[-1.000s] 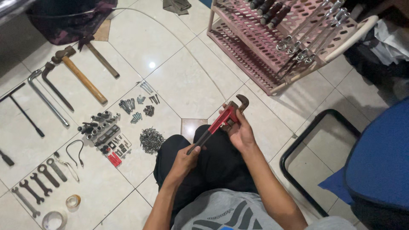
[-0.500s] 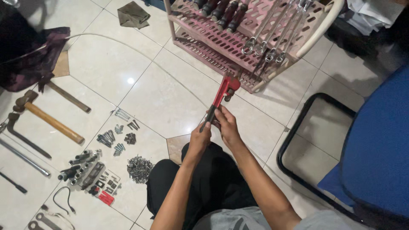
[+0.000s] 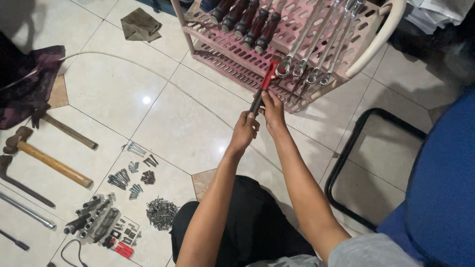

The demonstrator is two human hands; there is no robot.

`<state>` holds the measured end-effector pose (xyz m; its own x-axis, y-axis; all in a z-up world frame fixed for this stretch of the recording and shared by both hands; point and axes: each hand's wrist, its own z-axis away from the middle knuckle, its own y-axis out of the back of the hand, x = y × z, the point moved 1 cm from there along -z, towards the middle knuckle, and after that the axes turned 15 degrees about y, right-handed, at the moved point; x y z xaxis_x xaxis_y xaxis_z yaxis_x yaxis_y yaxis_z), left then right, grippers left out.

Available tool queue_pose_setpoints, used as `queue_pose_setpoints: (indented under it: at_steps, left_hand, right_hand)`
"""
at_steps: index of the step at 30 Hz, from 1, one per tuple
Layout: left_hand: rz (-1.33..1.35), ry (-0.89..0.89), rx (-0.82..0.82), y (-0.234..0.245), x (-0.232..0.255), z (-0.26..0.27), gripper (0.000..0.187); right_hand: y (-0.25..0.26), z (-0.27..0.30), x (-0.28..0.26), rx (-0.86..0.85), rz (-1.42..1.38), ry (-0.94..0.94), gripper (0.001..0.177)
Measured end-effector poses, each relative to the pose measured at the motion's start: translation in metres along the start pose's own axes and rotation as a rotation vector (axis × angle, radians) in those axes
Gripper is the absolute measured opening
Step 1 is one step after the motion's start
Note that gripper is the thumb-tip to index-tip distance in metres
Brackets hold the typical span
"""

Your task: The person sits on the floor and organizes various hand tools, including screwdrivers, wrenches, hammers, and sockets, by placing them into a pink plastic storage rack. They pick up each tool from the floor, briefly inspect it, and arrange it in the rack.

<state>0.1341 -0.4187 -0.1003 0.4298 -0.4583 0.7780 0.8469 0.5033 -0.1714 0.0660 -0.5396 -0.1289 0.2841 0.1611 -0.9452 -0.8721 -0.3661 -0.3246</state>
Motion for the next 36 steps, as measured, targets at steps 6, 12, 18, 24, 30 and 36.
queue_pose_setpoints:
  at_steps: [6,12,18,24,30,36]
  left_hand:
    - [0.136,-0.027,-0.1,-0.011,-0.015,-0.024,0.03]
    - [0.068,-0.045,-0.084,-0.012,-0.03,-0.041,0.033]
    - [0.115,-0.098,-0.109,-0.023,-0.006,-0.075,0.036]
    - [0.162,-0.106,-0.136,-0.043,0.008,-0.124,0.038]
    - [0.184,-0.086,-0.12,-0.047,0.0,-0.145,0.045]
    - [0.198,-0.097,-0.095,-0.039,-0.001,-0.153,0.044]
  right_hand:
    - [-0.001,0.019,0.005,0.061,-0.168,-0.153,0.025]
    - [0.01,0.044,0.02,0.029,-0.118,-0.206,0.029]
    - [0.008,0.001,0.017,0.113,-0.13,-0.125,0.021]
    - [0.023,-0.039,0.012,0.134,-0.055,-0.122,0.017]
    - [0.023,-0.049,0.014,0.139,-0.065,-0.072,0.024]
    - [0.019,-0.055,0.026,0.145,-0.06,-0.08,0.027]
